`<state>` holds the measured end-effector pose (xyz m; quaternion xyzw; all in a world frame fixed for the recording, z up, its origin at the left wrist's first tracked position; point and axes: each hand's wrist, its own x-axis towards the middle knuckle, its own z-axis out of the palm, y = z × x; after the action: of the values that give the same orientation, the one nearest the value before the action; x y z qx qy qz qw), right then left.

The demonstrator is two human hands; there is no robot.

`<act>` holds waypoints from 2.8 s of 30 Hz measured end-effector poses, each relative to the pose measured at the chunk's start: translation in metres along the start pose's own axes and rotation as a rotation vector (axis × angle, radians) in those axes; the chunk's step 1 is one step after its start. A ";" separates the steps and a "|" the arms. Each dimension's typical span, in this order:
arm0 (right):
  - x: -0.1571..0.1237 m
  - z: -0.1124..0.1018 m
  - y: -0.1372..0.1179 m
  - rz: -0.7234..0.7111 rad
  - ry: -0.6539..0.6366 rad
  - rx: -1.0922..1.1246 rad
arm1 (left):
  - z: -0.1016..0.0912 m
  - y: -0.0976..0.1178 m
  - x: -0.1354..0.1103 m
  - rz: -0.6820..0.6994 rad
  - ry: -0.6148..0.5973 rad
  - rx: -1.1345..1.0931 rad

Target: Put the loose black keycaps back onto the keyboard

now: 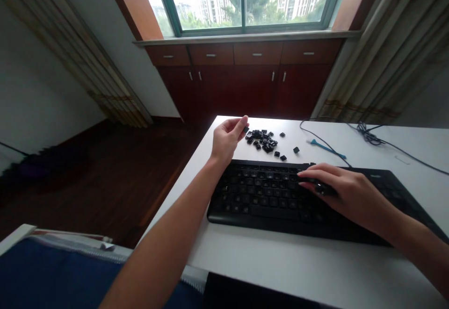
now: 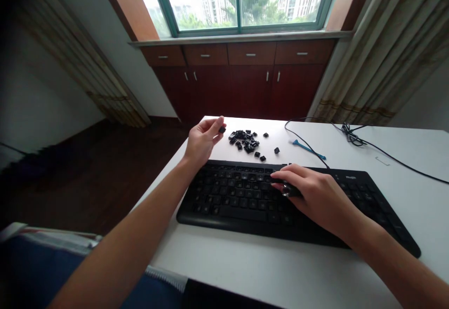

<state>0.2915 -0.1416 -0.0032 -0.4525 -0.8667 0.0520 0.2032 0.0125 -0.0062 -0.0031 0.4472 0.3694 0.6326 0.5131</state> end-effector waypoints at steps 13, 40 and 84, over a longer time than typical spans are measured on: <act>-0.009 0.000 -0.014 -0.213 -0.061 0.075 | -0.041 -0.034 0.026 -0.049 0.045 0.171; -0.006 -0.002 -0.024 -0.185 -0.048 0.053 | -0.040 -0.035 0.024 -0.044 0.009 0.175; 0.065 -0.007 -0.065 0.245 0.271 1.271 | 0.035 0.011 -0.034 -0.435 -0.254 -0.355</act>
<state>0.2121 -0.1279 0.0408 -0.3423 -0.5766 0.5186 0.5305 0.0447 -0.0412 0.0118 0.3363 0.2731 0.5016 0.7488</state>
